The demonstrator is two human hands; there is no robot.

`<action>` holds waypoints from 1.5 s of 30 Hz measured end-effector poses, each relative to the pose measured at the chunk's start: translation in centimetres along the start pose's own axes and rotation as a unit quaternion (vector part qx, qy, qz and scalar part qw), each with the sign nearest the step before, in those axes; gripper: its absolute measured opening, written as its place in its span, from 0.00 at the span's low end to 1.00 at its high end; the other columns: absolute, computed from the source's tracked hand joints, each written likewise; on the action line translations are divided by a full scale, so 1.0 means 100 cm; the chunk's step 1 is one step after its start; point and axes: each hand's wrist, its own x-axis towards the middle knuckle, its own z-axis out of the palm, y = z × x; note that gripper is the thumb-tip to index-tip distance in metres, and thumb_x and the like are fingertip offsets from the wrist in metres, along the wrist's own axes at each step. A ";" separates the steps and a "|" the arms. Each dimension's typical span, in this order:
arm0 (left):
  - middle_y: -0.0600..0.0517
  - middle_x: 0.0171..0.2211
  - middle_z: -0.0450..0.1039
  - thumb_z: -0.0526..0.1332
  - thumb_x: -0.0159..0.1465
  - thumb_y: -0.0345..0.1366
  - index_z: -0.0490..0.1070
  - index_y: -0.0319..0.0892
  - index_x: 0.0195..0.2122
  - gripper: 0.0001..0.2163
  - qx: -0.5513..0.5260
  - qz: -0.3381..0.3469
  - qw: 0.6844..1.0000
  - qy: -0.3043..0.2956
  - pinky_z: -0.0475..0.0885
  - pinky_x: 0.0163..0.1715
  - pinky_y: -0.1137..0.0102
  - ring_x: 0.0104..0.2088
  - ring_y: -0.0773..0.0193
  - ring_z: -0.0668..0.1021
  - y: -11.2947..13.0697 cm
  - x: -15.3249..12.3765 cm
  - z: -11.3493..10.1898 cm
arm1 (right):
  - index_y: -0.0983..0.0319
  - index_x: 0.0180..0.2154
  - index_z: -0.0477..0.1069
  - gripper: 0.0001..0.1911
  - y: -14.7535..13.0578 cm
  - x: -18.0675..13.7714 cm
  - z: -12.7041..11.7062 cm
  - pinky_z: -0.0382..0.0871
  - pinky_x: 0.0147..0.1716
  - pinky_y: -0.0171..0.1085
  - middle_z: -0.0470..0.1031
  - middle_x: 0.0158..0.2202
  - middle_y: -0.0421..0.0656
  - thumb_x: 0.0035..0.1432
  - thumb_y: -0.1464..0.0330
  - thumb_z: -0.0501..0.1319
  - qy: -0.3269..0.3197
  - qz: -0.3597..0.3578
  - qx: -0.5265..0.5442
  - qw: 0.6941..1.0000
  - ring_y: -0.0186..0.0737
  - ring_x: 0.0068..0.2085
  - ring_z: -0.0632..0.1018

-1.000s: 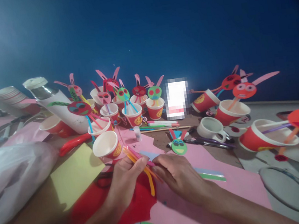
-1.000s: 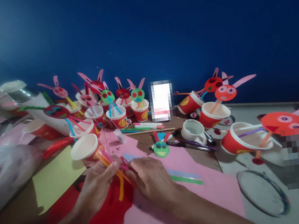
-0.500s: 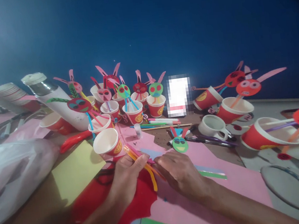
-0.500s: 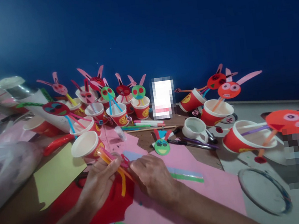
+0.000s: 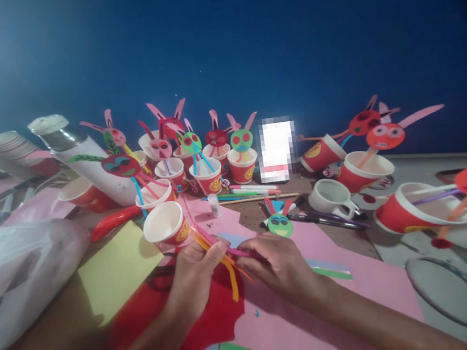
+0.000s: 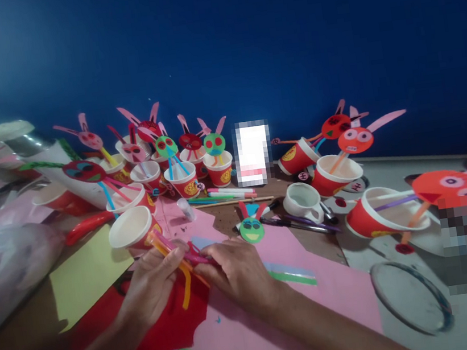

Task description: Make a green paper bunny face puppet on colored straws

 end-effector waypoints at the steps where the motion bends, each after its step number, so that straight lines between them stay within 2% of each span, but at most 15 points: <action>1: 0.53 0.25 0.76 0.64 0.56 0.33 0.75 0.39 0.30 0.04 0.002 0.000 1.000 -0.003 0.71 0.31 0.74 0.28 0.68 0.75 0.000 0.000 -0.001 | 0.62 0.32 0.70 0.10 -0.001 0.000 -0.001 0.58 0.31 0.33 0.73 0.25 0.40 0.61 0.63 0.56 -0.013 0.012 0.008 1.000 0.35 0.28 0.71; 5: 0.53 0.25 0.75 0.63 0.57 0.34 0.74 0.39 0.30 0.04 0.019 0.018 1.000 0.005 0.70 0.29 0.73 0.25 0.68 0.75 0.002 0.002 -0.004 | 0.62 0.30 0.69 0.12 -0.001 0.001 -0.002 0.58 0.30 0.32 0.73 0.25 0.39 0.63 0.64 0.53 -0.044 0.009 0.030 0.999 0.34 0.27 0.69; 13: 0.52 0.26 0.76 0.63 0.56 0.35 0.74 0.39 0.30 0.05 0.040 0.028 0.999 0.009 0.70 0.30 0.71 0.27 0.64 0.76 0.006 0.003 -0.002 | 0.63 0.31 0.69 0.12 -0.004 0.001 -0.002 0.57 0.31 0.34 0.72 0.25 0.42 0.63 0.69 0.50 -0.030 -0.016 0.005 0.999 0.36 0.27 0.69; 16: 0.52 0.26 0.76 0.64 0.55 0.34 0.75 0.38 0.30 0.05 0.043 0.021 0.999 0.021 0.70 0.31 0.71 0.28 0.64 0.76 0.003 0.002 -0.001 | 0.63 0.28 0.67 0.12 -0.005 0.001 -0.002 0.56 0.29 0.34 0.70 0.23 0.41 0.62 0.70 0.50 -0.040 -0.013 -0.010 0.999 0.35 0.26 0.67; 23: 0.53 0.25 0.75 0.64 0.56 0.35 0.74 0.39 0.28 0.05 0.014 0.007 1.000 0.013 0.69 0.28 0.74 0.25 0.67 0.74 -0.002 -0.002 0.002 | 0.61 0.20 0.59 0.16 -0.004 0.000 -0.001 0.53 0.27 0.36 0.63 0.18 0.39 0.59 0.72 0.47 0.009 -0.061 -0.037 0.997 0.35 0.23 0.62; 29: 0.53 0.26 0.75 0.63 0.57 0.33 0.72 0.40 0.27 0.04 -0.017 0.014 1.000 0.006 0.68 0.27 0.75 0.27 0.67 0.75 0.004 0.003 0.004 | 0.62 0.26 0.64 0.15 -0.011 0.005 -0.008 0.58 0.27 0.33 0.68 0.23 0.40 0.63 0.68 0.46 -0.089 0.030 0.099 0.991 0.33 0.25 0.67; 32: 0.53 0.24 0.74 0.62 0.57 0.33 0.72 0.39 0.27 0.04 -0.027 -0.003 1.000 -0.002 0.68 0.27 0.75 0.26 0.67 0.74 0.006 0.004 0.002 | 0.61 0.28 0.64 0.14 -0.011 0.006 -0.010 0.60 0.26 0.32 0.68 0.23 0.39 0.64 0.69 0.45 -0.112 0.065 0.130 0.983 0.33 0.25 0.68; 36: 0.54 0.21 0.71 0.63 0.57 0.37 0.73 0.38 0.32 0.07 -0.013 -0.018 1.000 0.000 0.67 0.26 0.76 0.23 0.69 0.72 0.005 0.003 0.000 | 0.61 0.28 0.62 0.15 -0.007 0.004 -0.008 0.60 0.26 0.32 0.66 0.23 0.38 0.65 0.67 0.44 -0.116 0.085 0.123 0.982 0.33 0.25 0.67; 39: 0.54 0.22 0.71 0.62 0.57 0.36 0.72 0.37 0.37 0.09 -0.001 -0.017 0.999 -0.031 0.67 0.26 0.75 0.23 0.70 0.72 0.005 0.001 0.000 | 0.60 0.30 0.61 0.14 -0.006 0.002 -0.005 0.59 0.26 0.32 0.65 0.23 0.37 0.65 0.66 0.44 -0.112 0.081 0.103 0.985 0.33 0.25 0.67; 42: 0.53 0.24 0.72 0.63 0.56 0.34 0.72 0.38 0.33 0.06 -0.011 -0.018 0.999 -0.050 0.69 0.29 0.74 0.24 0.69 0.73 0.006 0.000 0.002 | 0.61 0.30 0.62 0.13 -0.006 0.000 -0.003 0.58 0.25 0.32 0.65 0.23 0.37 0.65 0.67 0.44 -0.098 0.074 0.074 0.990 0.33 0.24 0.67; 45: 0.53 0.22 0.72 0.61 0.57 0.36 0.71 0.39 0.27 0.06 -0.049 -0.036 0.998 -0.017 0.69 0.26 0.73 0.23 0.67 0.73 0.007 0.000 0.002 | 0.61 0.31 0.61 0.12 -0.005 -0.001 -0.002 0.57 0.25 0.32 0.66 0.22 0.37 0.65 0.67 0.44 -0.083 0.094 0.056 0.991 0.33 0.24 0.67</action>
